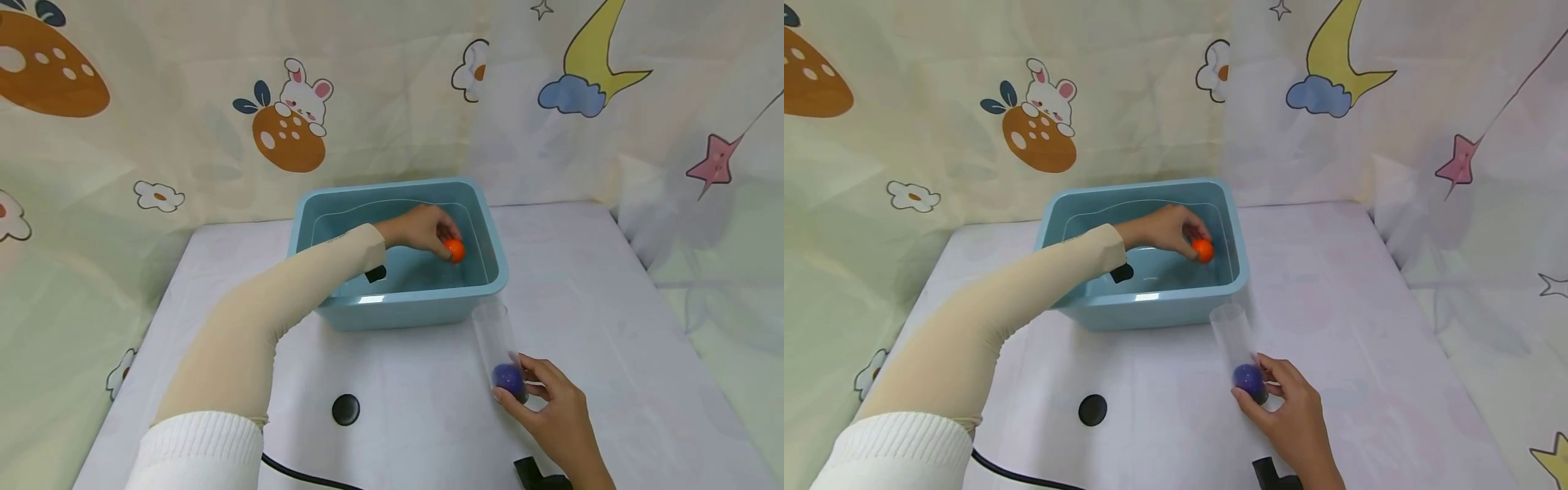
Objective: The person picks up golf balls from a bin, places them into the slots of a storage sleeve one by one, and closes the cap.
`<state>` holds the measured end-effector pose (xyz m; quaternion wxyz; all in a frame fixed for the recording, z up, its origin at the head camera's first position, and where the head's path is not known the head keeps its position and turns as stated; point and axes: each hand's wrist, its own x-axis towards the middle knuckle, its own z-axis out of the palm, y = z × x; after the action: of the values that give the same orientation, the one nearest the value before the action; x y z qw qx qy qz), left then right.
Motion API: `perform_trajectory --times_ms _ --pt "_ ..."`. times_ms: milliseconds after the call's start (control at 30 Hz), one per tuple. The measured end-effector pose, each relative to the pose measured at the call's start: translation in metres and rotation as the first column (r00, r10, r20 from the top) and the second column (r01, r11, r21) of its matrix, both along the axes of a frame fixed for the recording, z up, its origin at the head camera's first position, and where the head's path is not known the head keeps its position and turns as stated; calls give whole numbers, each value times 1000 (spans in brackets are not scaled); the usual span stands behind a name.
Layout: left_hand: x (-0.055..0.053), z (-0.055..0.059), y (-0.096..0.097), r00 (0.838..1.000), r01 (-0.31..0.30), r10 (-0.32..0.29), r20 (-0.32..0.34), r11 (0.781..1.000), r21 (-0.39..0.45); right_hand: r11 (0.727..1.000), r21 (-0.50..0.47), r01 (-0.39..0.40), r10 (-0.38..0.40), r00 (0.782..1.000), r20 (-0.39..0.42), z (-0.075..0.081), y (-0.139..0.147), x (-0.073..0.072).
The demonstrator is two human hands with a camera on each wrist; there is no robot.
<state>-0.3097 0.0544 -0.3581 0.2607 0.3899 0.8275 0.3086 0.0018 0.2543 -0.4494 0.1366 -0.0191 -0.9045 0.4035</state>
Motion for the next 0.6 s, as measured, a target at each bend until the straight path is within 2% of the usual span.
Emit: perform_trajectory --times_ms 200,600 --pt "3 11 -5 1000 -19 18 20 999 45 1000 7 1 -1 1000 1 3 -1 1" --pt "16 22 -19 996 -61 52 73 990 130 1000 23 -13 13 999 -40 8 -3 0"
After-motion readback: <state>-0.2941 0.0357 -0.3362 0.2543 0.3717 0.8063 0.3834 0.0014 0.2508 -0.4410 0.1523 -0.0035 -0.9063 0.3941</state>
